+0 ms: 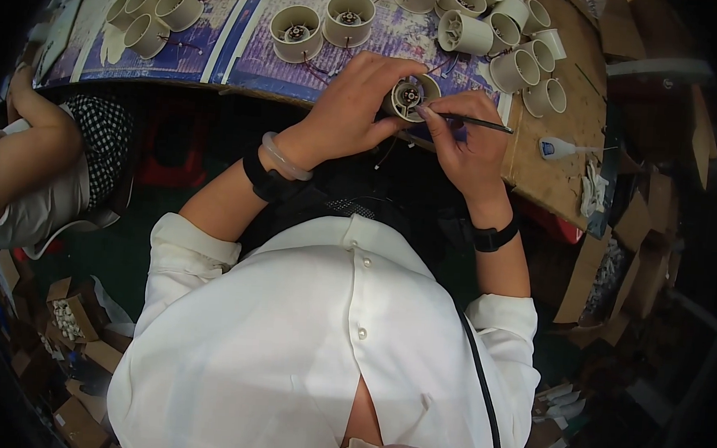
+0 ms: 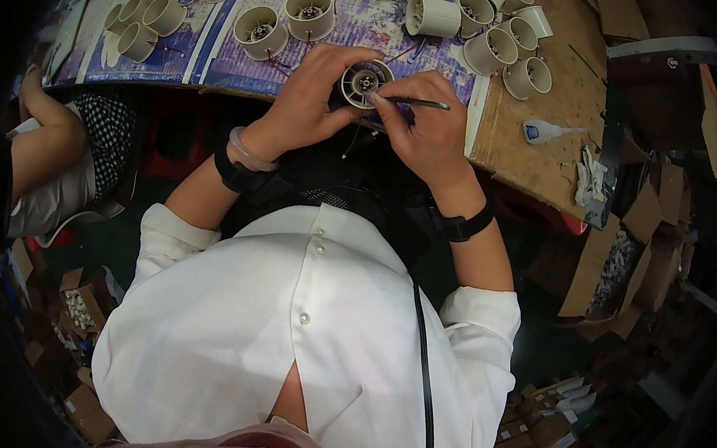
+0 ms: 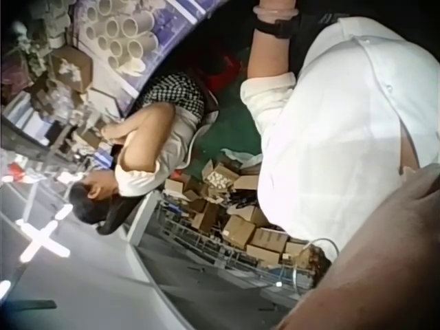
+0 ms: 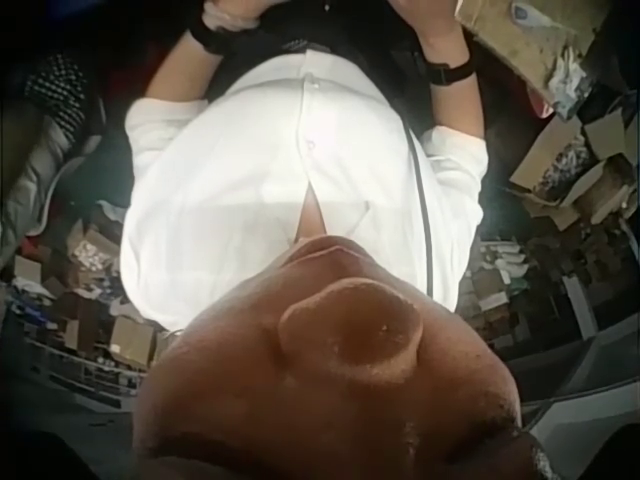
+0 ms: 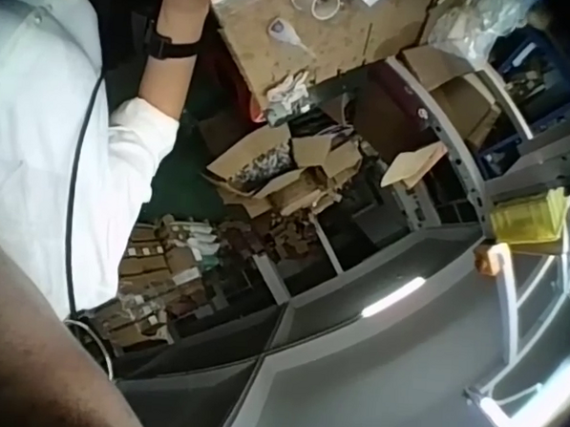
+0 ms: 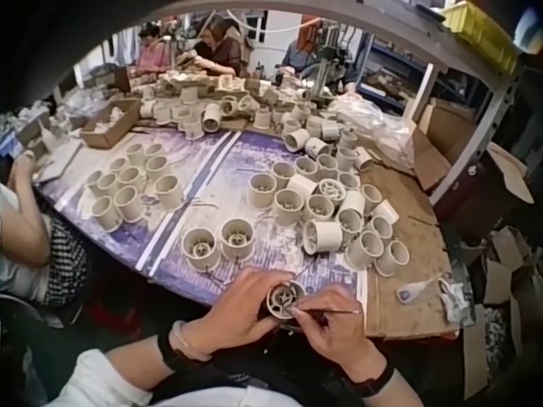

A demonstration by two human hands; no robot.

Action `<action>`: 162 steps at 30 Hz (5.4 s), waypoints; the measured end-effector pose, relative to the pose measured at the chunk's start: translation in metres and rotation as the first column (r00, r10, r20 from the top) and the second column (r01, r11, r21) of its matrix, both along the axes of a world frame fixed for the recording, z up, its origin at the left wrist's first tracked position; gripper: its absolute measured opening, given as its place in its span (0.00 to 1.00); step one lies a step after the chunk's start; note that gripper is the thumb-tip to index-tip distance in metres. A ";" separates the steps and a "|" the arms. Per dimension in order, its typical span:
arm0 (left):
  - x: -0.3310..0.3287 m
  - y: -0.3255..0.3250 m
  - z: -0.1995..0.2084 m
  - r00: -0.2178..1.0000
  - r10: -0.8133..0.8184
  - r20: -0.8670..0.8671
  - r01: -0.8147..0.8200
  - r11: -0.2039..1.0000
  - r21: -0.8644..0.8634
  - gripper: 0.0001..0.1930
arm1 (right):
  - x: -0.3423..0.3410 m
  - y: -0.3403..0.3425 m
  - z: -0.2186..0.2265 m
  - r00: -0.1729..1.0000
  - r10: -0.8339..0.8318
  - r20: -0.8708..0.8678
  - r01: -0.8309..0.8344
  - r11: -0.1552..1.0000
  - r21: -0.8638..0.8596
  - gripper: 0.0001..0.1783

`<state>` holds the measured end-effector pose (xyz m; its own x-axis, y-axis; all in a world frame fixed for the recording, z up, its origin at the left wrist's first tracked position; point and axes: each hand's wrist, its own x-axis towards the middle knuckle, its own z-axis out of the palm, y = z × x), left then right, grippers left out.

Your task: Assemble electronic components into plastic housings using a precision application tool.

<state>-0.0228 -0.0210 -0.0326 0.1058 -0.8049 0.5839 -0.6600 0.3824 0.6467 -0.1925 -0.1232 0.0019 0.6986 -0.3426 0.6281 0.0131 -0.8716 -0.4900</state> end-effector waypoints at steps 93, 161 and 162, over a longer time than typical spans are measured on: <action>0.006 0.017 0.052 0.978 0.026 0.208 0.072 0.889 -0.453 0.24 | -0.043 0.022 0.069 0.971 0.009 0.238 -0.065 0.971 0.231 0.11; -0.009 0.006 0.047 0.182 -0.104 -0.978 0.486 0.874 -0.002 0.26 | -0.018 0.015 0.037 0.956 -0.197 0.218 0.077 0.885 0.460 0.11; -0.011 0.006 0.047 0.142 -0.111 -0.984 0.502 0.865 -0.025 0.25 | -0.013 0.017 0.039 0.955 -0.201 0.218 0.081 0.884 0.460 0.11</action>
